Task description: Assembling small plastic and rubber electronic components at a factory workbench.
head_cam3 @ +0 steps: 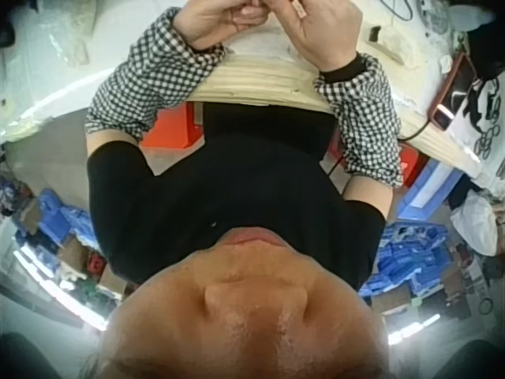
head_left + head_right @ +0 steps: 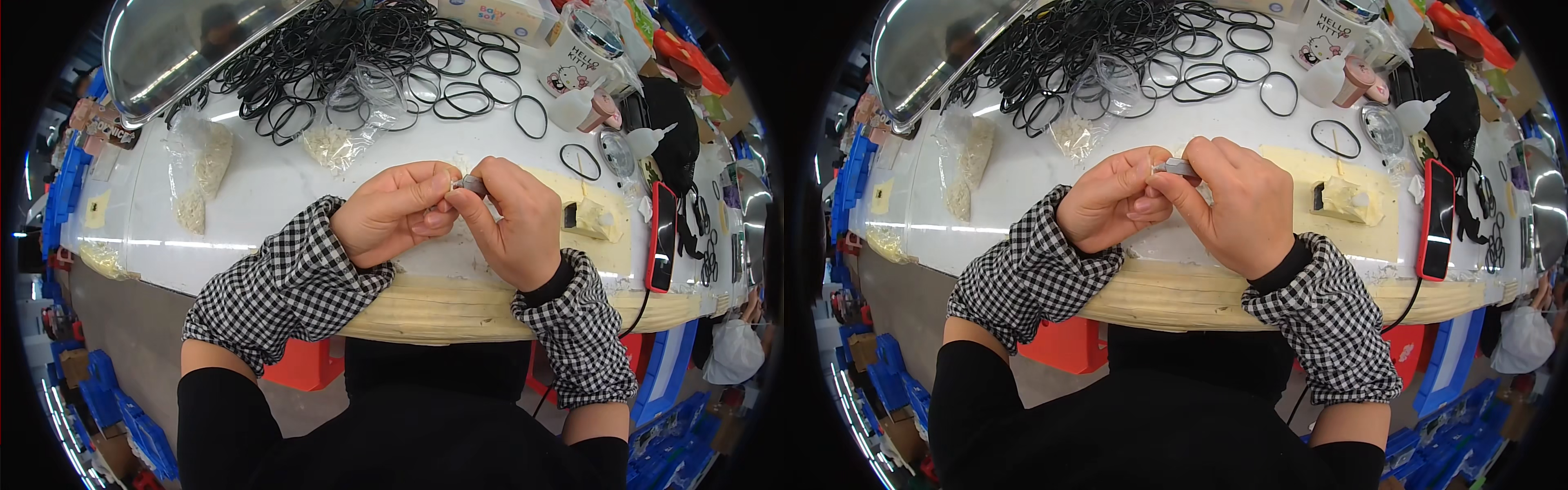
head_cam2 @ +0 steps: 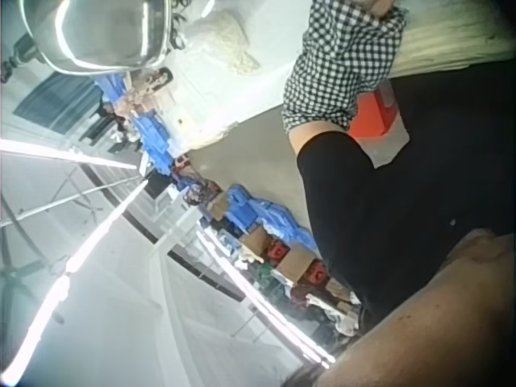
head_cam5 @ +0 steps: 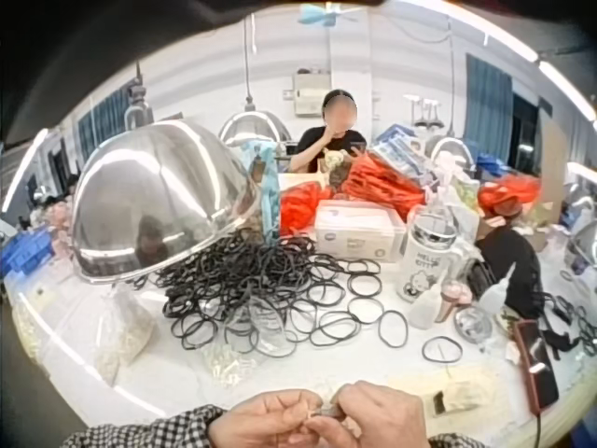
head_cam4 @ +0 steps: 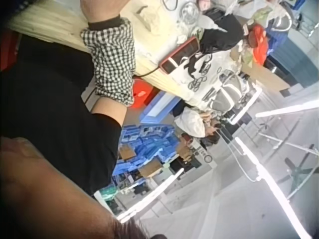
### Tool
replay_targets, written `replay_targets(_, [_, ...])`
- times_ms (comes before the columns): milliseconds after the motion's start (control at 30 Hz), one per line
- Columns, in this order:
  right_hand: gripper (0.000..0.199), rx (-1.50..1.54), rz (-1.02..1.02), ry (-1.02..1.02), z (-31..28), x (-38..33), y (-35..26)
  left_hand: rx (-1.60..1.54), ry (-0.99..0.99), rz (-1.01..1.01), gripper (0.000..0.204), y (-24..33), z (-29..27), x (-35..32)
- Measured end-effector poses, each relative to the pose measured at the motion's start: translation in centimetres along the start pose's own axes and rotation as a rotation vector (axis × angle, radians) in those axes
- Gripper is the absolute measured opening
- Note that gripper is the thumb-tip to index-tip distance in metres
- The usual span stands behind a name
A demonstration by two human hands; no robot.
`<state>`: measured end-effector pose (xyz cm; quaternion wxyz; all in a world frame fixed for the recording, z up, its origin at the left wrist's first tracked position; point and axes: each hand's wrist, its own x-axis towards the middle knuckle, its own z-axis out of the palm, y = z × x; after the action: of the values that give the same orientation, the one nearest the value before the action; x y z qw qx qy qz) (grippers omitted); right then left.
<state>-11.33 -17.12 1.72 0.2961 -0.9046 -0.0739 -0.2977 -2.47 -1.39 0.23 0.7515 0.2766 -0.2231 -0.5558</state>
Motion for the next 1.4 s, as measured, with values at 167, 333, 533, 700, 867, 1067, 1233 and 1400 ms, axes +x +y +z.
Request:
replay_targets(167, [0.031,-0.017,-0.004,-0.003,-0.02,0.00,-0.02,0.010,-0.034,-0.004,0.023,0.18,-0.01,-0.08])
replay_targets(333, [0.031,-0.026,-0.009,-0.019,-0.22,0.03,-0.15,0.018,-0.014,-0.012,0.021,0.22,0.08,-0.05])
replay_targets(533, [0.031,-0.028,-0.018,-0.007,-0.17,-0.02,-0.12,0.038,0.000,-0.021,0.020,0.39,0.45,-0.02])
replay_targets(700, [0.032,-0.025,-0.027,0.009,-0.02,-0.02,-0.06,0.052,0.022,-0.029,0.022,0.30,0.48,-0.07])
replay_targets(867, [0.032,-0.033,-0.028,0.013,0.00,-0.05,-0.06,0.056,0.021,-0.034,0.021,0.24,0.42,-0.08])
replay_targets(1067, [0.031,-0.029,-0.013,-0.026,-0.39,-0.02,-0.31,0.011,-0.009,-0.019,0.020,0.18,0.31,-0.02])
replay_targets(1233, [0.031,-0.022,-0.023,0.013,-0.14,-0.06,-0.10,0.030,-0.006,-0.019,0.020,0.13,0.33,0.04])
replay_targets(1400, [0.030,-0.024,-0.030,-0.010,-0.14,-0.01,-0.35,0.028,-0.005,-0.019,0.021,0.27,0.33,-0.23])
